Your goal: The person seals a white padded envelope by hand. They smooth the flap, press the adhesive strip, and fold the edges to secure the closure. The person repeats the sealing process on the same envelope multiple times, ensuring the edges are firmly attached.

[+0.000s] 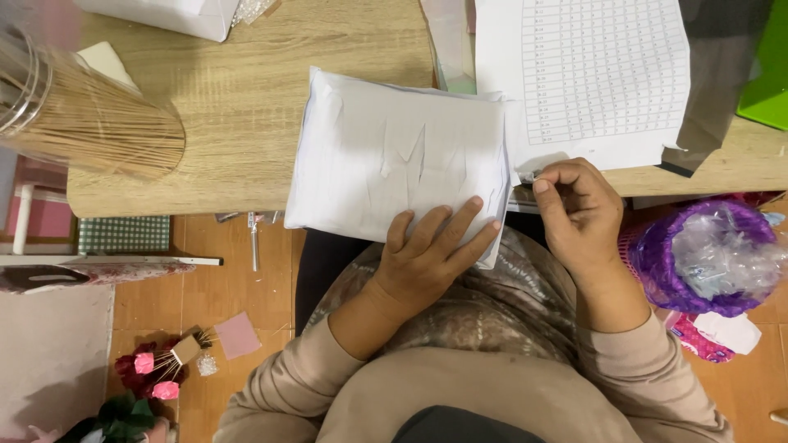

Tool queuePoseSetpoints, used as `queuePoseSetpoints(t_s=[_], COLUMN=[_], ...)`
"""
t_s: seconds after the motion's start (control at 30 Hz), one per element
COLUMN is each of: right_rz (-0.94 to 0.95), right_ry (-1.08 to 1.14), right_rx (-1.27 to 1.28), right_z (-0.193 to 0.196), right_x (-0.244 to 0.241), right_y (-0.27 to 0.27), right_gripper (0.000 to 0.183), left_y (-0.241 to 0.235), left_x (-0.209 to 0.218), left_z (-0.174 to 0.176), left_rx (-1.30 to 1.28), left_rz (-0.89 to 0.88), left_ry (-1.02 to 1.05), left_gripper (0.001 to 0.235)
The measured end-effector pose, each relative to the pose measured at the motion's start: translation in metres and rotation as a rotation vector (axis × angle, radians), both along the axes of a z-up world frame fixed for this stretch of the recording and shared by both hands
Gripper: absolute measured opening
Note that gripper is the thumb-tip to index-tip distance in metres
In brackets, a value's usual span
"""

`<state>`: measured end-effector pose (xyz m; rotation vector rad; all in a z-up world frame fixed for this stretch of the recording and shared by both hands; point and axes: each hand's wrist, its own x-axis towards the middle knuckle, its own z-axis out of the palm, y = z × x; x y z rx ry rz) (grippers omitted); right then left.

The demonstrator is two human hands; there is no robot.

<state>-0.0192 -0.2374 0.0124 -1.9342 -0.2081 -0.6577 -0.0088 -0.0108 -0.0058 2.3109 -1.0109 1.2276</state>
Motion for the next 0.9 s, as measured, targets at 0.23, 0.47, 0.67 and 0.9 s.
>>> queuePoseSetpoints(t_s=[0.23, 0.47, 0.67, 0.9], right_rz=[0.029, 0.117, 0.206, 0.201], right_ry=[0.013, 0.076, 0.093, -0.085], right_rx=[-0.010, 0.106, 0.046, -0.336], right_z=[0.002, -0.001, -0.004, 0.013], right_x=[-0.001, -0.012, -0.027, -0.041], right_y=[0.002, 0.003, 0.016, 0.035], right_gripper=[0.007, 0.020, 0.049, 0.058], left_y=[0.001, 0.008, 0.026, 0.028], left_x=[-0.002, -0.003, 0.003, -0.005], left_z=[0.003, 0.012, 0.024, 0.016], left_rx=[-0.017, -0.015, -0.063, -0.128], left_rz=[-0.018, -0.085, -0.150, -0.163], left_ry=[0.038, 0.096, 0.102, 0.065], left_gripper=[0.026, 0.030, 0.018, 0.011])
